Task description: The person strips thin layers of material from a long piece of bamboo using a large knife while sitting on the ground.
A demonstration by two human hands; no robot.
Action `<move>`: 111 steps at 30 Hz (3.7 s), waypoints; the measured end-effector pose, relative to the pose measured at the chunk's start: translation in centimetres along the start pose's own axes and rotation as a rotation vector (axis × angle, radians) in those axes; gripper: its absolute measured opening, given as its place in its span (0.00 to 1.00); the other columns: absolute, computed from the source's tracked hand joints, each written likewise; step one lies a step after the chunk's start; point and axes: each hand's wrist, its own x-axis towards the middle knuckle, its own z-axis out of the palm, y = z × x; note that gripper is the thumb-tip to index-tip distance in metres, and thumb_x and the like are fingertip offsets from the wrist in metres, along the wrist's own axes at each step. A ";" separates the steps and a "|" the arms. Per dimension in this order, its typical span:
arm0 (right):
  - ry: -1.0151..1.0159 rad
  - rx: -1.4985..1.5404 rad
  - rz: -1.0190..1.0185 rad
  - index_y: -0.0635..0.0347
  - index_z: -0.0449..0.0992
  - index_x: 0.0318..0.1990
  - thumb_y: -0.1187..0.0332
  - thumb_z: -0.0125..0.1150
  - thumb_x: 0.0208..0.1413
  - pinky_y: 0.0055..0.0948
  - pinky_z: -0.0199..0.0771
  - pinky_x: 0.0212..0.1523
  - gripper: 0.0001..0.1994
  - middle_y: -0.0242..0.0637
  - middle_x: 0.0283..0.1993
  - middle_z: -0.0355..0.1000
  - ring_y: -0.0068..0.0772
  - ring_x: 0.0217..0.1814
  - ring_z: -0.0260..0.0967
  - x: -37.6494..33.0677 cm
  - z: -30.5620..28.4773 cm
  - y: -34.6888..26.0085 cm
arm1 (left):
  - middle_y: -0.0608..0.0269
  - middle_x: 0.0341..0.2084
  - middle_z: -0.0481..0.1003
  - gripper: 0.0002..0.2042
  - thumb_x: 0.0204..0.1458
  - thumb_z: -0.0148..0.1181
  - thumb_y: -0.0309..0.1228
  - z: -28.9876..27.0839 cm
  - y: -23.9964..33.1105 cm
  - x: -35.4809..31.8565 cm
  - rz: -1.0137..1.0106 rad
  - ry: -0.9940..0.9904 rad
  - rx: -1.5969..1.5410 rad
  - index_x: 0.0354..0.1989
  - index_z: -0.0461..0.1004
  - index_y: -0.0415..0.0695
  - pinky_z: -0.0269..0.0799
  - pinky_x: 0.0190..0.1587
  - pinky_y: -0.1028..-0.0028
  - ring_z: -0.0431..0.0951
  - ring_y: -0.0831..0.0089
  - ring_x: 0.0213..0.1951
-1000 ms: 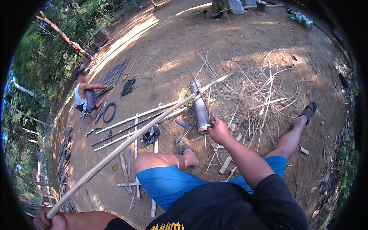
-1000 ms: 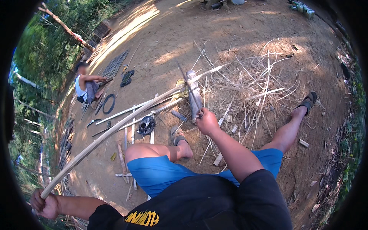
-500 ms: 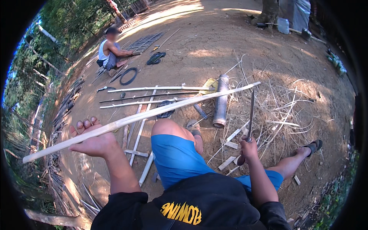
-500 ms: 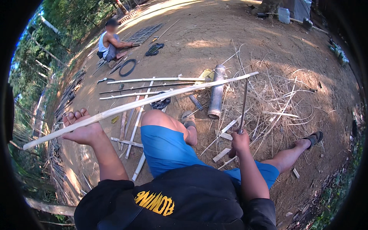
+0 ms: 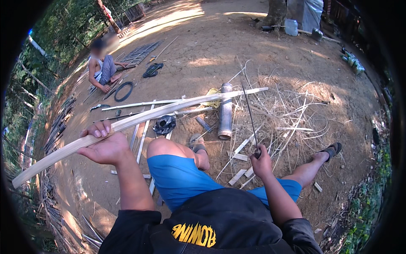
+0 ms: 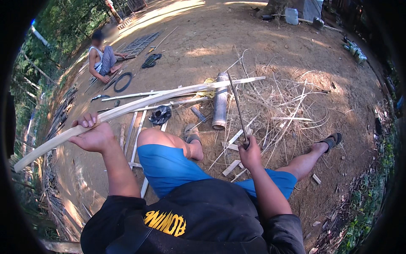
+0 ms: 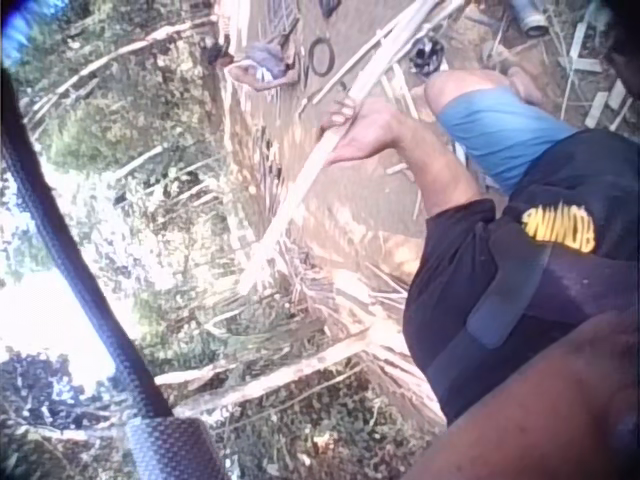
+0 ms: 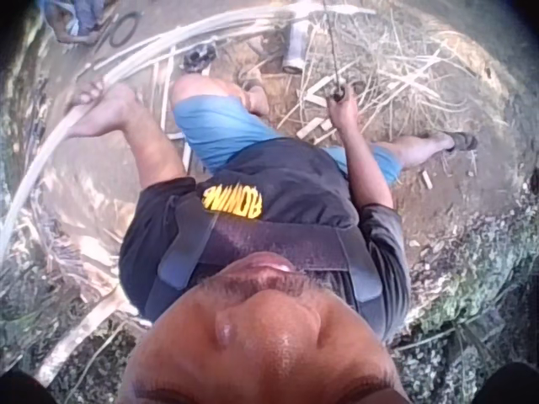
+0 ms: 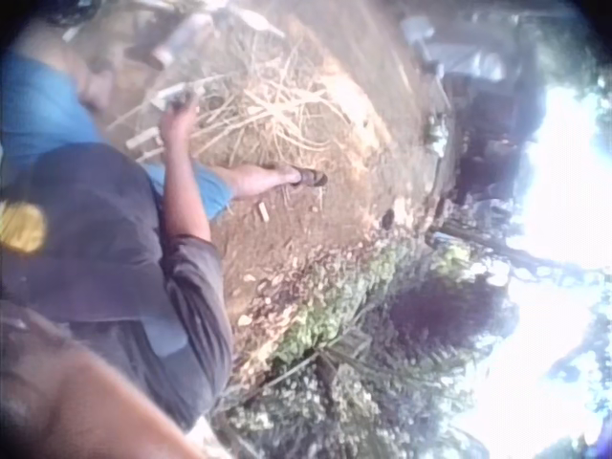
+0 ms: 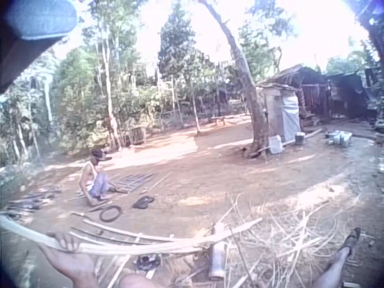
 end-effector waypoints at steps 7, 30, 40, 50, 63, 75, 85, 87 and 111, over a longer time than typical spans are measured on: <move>0.004 0.064 -0.076 0.59 0.74 0.48 0.69 0.65 0.52 0.34 0.72 0.33 0.15 0.39 0.27 0.74 0.33 0.27 0.71 -1.5 -0.2 -7.3 | 0.70 0.14 0.56 0.29 0.60 0.38 0.64 4.5 1.3 -1.6 -0.087 -0.421 -0.249 0.29 0.67 0.48 0.54 0.21 0.77 0.55 0.79 0.17; -0.226 0.134 -0.408 0.61 0.74 0.40 0.71 0.63 0.52 0.40 0.76 0.37 0.09 0.49 0.31 0.76 0.49 0.34 0.78 -5.2 -1.0 -15.5 | 0.79 0.05 0.56 0.21 0.59 0.59 0.44 9.3 4.2 -9.0 -0.089 -0.532 -0.370 0.16 0.60 0.55 0.54 0.09 0.88 0.54 0.89 0.06; -0.232 0.090 -0.327 0.59 0.75 0.41 0.71 0.63 0.51 0.38 0.75 0.38 0.10 0.48 0.31 0.76 0.48 0.34 0.77 -3.0 -0.9 -13.5 | 0.80 0.05 0.56 0.21 0.58 0.61 0.42 8.0 3.9 -8.2 -0.094 -0.555 -0.388 0.17 0.59 0.55 0.52 0.10 0.89 0.54 0.90 0.07; -0.221 0.073 -0.370 0.61 0.74 0.42 0.72 0.62 0.52 0.40 0.75 0.38 0.10 0.51 0.33 0.76 0.53 0.37 0.76 -4.1 -0.3 -13.5 | 0.80 0.06 0.57 0.20 0.57 0.61 0.43 8.4 3.6 -8.1 -0.068 -0.478 -0.305 0.18 0.59 0.55 0.48 0.11 0.89 0.53 0.90 0.07; -0.088 -0.019 -0.147 0.59 0.75 0.41 0.71 0.61 0.50 0.45 0.75 0.38 0.10 0.51 0.32 0.76 0.55 0.35 0.75 -0.2 1.3 -8.8 | 0.79 0.07 0.57 0.20 0.58 0.59 0.46 7.8 3.7 -7.7 -0.124 -0.519 -0.303 0.18 0.60 0.54 0.49 0.13 0.87 0.54 0.88 0.08; -0.164 0.000 -0.043 0.57 0.75 0.44 0.66 0.58 0.52 0.49 0.75 0.42 0.12 0.51 0.35 0.77 0.56 0.41 0.75 4.2 0.8 -6.9 | 0.79 0.07 0.57 0.21 0.57 0.60 0.48 6.8 2.9 -6.5 -0.142 -0.491 -0.313 0.18 0.60 0.54 0.51 0.16 0.87 0.54 0.88 0.09; -0.244 -0.077 -0.205 0.57 0.75 0.46 0.67 0.57 0.51 0.50 0.73 0.44 0.14 0.53 0.34 0.76 0.59 0.39 0.74 6.0 0.4 -7.1 | 0.80 0.07 0.56 0.21 0.56 0.61 0.47 6.5 2.0 -4.3 -0.164 -0.498 -0.353 0.19 0.60 0.53 0.51 0.16 0.87 0.53 0.88 0.09; -0.170 0.064 0.143 0.56 0.74 0.47 0.67 0.57 0.53 0.49 0.73 0.45 0.14 0.52 0.36 0.77 0.58 0.41 0.74 9.0 0.6 -5.1 | 0.80 0.07 0.55 0.20 0.55 0.62 0.47 6.2 1.5 -4.0 -0.161 -0.490 -0.357 0.19 0.60 0.53 0.51 0.16 0.87 0.53 0.88 0.09; -0.250 -0.038 0.005 0.60 0.77 0.46 0.69 0.57 0.49 0.41 0.73 0.50 0.16 0.53 0.42 0.77 0.51 0.47 0.75 16.3 -0.7 -6.7 | 0.63 0.22 0.68 0.38 0.52 0.36 0.74 6.1 -18.7 -7.3 -0.253 -0.226 -0.152 0.36 0.72 0.46 0.67 0.37 0.64 0.68 0.66 0.27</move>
